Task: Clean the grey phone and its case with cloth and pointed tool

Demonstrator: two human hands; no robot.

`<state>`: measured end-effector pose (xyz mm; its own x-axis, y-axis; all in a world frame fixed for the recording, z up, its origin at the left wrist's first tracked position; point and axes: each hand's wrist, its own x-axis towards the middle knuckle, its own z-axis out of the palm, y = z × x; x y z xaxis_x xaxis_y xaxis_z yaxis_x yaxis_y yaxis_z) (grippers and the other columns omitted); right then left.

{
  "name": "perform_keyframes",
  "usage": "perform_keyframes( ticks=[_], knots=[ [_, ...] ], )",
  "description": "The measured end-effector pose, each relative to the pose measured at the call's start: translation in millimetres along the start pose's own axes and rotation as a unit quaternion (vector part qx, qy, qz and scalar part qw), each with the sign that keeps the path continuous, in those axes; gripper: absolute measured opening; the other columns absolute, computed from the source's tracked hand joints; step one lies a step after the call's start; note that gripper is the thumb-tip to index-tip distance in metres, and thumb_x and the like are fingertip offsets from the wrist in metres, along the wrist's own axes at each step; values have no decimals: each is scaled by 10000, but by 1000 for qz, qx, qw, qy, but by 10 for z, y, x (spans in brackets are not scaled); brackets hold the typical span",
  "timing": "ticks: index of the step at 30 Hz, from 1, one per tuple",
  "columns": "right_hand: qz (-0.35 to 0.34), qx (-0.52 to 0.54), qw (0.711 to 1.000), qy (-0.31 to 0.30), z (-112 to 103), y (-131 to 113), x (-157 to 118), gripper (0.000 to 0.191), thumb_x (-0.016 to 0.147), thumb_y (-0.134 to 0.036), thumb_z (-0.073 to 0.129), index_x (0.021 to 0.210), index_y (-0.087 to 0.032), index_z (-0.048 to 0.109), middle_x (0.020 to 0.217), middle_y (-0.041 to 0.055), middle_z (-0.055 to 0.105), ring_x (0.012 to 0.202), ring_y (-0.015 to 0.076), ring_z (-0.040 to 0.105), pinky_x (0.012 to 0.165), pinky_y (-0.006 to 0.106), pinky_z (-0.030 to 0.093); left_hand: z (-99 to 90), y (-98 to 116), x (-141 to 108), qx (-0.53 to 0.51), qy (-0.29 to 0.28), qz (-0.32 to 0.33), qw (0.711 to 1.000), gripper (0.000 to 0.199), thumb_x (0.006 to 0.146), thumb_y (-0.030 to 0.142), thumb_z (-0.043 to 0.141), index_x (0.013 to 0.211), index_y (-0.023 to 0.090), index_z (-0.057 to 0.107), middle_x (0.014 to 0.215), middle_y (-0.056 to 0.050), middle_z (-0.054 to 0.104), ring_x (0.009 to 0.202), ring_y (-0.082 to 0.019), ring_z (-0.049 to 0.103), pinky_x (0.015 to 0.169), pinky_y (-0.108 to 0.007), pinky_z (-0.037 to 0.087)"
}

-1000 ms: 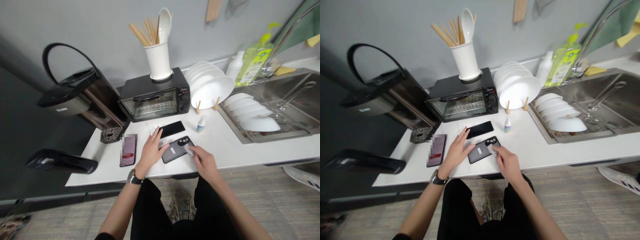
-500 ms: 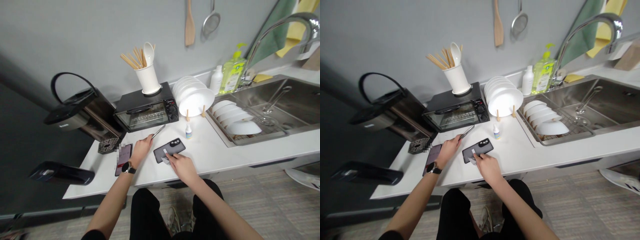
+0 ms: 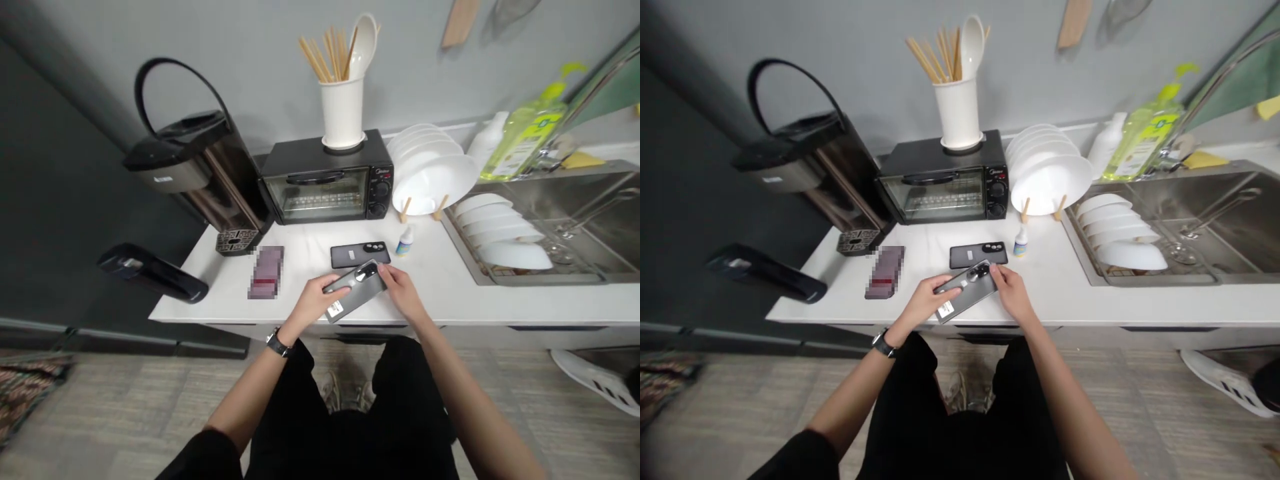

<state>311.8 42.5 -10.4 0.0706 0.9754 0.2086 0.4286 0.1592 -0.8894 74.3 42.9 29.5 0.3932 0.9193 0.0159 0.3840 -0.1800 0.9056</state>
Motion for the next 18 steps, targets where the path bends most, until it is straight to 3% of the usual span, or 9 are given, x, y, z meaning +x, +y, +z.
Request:
perform_keyframes(
  ticks=[3,5,10,15,18],
  knots=[
    [13,-54,998,17,-68,0,-70,619,1001,-726,338,747,-212,570,649,-14,533,641,160,482,605,272,358,70,-25,-81,111,5,53,992,691,773,409,867,1393,245,611,1314,-75,674,1193,-282,655,1040,-387,513],
    [19,-93,995,32,-91,-8,-100,592,1007,-711,345,701,-230,503,584,-32,457,581,152,427,573,281,295,89,-29,-152,200,3,77,977,870,717,388,917,1483,273,521,1365,-89,616,1247,-306,617,1076,-445,509],
    [21,-180,982,52,-170,-12,-161,510,1016,-623,415,711,-232,537,653,12,535,612,177,472,599,308,274,101,-98,-232,271,17,124,954,823,812,326,855,1524,210,459,1382,-122,590,1314,-311,542,1141,-482,482],
    [-19,-268,956,117,-255,-44,-205,377,1040,-476,458,1006,-201,715,1101,118,662,788,206,624,664,322,427,106,-214,-206,260,15,151,954,729,870,373,806,1504,204,489,1398,-127,613,1324,-310,540,1154,-489,486],
    [-88,-264,956,88,-182,-67,-213,386,1070,-369,417,1309,-196,665,1252,143,636,973,229,684,777,339,542,118,-247,-222,260,20,153,953,807,854,369,823,1545,211,438,1416,-132,609,1350,-315,522,1160,-496,485]
  ],
)
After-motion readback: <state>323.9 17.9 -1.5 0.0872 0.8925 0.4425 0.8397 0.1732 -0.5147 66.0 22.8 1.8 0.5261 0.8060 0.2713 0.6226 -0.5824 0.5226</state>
